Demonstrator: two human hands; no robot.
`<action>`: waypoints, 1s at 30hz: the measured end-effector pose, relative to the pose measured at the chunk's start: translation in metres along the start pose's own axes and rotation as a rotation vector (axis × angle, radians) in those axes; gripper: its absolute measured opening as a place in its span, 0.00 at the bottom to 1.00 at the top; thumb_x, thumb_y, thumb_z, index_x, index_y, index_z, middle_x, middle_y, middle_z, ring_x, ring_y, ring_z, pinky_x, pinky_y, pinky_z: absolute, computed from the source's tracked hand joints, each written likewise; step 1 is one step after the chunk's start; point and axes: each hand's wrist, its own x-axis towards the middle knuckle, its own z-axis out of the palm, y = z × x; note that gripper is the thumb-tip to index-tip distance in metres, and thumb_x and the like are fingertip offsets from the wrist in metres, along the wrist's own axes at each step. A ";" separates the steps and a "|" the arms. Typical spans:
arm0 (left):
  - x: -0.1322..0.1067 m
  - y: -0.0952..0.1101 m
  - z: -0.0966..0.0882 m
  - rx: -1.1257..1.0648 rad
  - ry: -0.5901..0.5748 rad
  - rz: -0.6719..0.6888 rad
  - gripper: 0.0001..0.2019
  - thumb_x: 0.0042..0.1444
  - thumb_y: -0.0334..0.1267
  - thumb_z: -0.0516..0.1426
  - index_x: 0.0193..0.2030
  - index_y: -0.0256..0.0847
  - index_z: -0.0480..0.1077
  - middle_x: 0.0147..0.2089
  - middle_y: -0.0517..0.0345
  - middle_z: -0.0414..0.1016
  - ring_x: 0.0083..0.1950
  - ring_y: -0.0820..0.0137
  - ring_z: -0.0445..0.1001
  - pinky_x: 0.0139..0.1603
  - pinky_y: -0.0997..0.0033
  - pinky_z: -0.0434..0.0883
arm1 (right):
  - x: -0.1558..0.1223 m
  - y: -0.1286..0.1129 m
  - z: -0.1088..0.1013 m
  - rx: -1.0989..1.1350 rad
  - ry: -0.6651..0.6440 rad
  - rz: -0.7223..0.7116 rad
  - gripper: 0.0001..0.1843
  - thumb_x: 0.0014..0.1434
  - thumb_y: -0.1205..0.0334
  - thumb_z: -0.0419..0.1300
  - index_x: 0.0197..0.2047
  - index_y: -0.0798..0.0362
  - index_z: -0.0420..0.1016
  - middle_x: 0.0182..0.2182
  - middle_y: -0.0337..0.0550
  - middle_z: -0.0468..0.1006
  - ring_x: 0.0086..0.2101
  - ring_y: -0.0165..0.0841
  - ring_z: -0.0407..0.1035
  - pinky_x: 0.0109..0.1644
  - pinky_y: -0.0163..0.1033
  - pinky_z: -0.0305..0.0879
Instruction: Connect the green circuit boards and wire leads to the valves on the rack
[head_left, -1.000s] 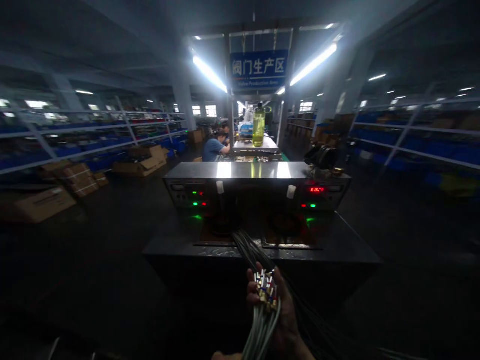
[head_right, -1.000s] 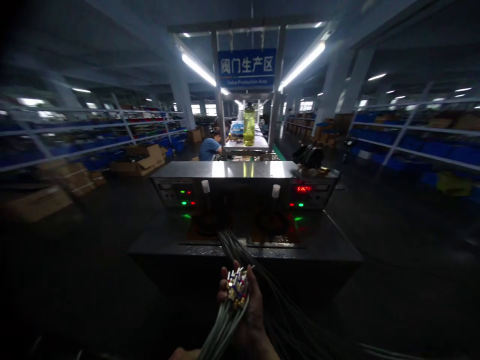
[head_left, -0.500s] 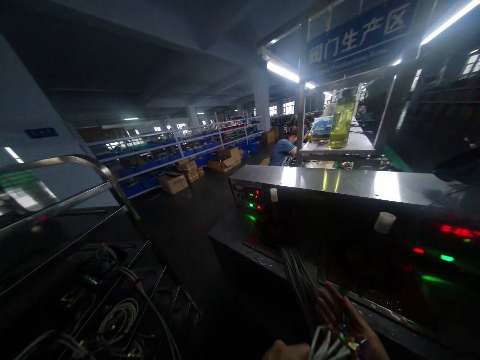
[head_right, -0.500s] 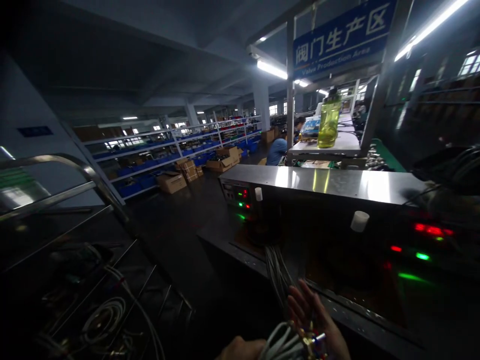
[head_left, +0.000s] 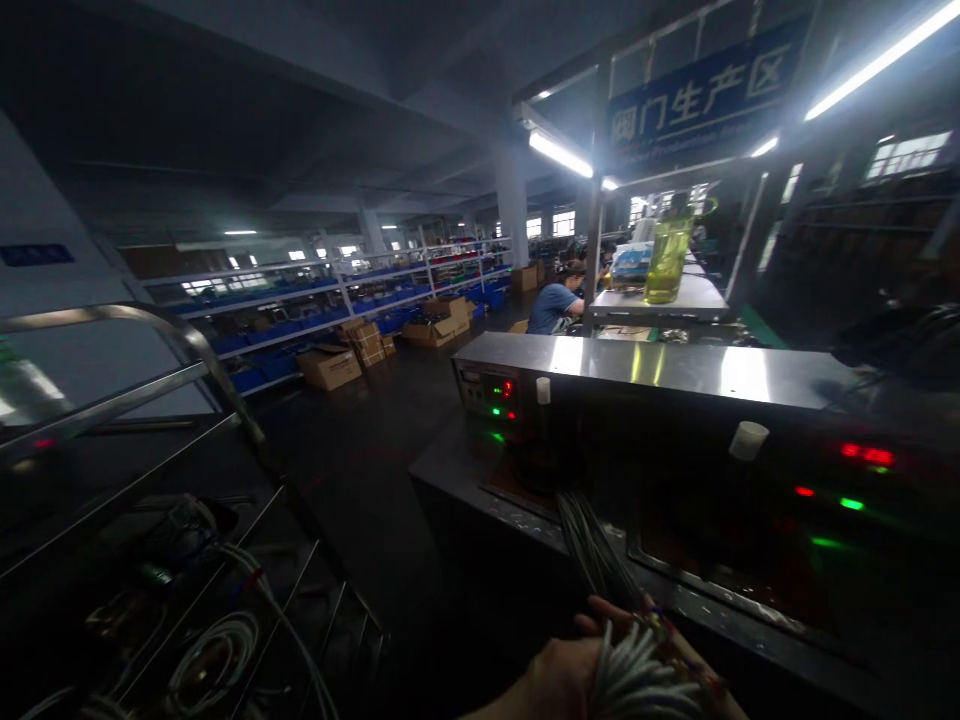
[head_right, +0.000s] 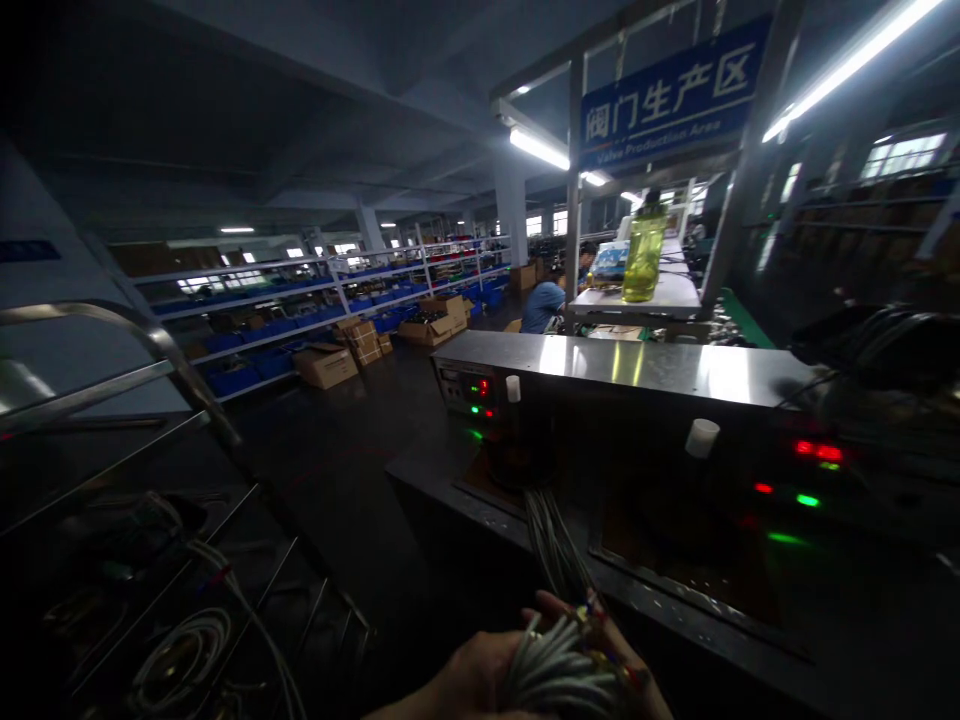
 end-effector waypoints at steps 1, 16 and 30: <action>0.001 0.009 -0.006 -0.025 -0.023 0.037 0.24 0.49 0.50 0.61 0.47 0.34 0.72 0.40 0.52 0.74 0.40 0.67 0.71 0.44 0.68 0.68 | 0.003 -0.010 -0.004 -0.107 0.104 -0.019 0.30 0.47 0.38 0.58 0.42 0.54 0.77 0.46 0.56 0.77 0.49 0.50 0.69 0.54 0.54 0.65; 0.095 0.079 -0.036 -0.260 0.028 0.104 0.21 0.46 0.48 0.64 0.39 0.31 0.72 0.24 0.62 0.63 0.22 0.81 0.56 0.23 0.79 0.56 | 0.136 -0.165 -0.064 -0.460 0.472 -0.472 0.29 0.38 0.34 0.61 0.14 0.51 0.58 0.11 0.34 0.57 0.15 0.25 0.52 0.17 0.34 0.49; 0.208 0.072 -0.063 -0.161 -0.044 -0.006 0.18 0.43 0.46 0.64 0.32 0.36 0.64 0.17 0.71 0.58 0.14 0.83 0.53 0.13 0.80 0.51 | 0.064 -0.239 -0.099 -0.053 0.466 -0.613 0.32 0.43 0.46 0.68 0.12 0.51 0.49 0.10 0.28 0.49 0.12 0.21 0.45 0.14 0.31 0.47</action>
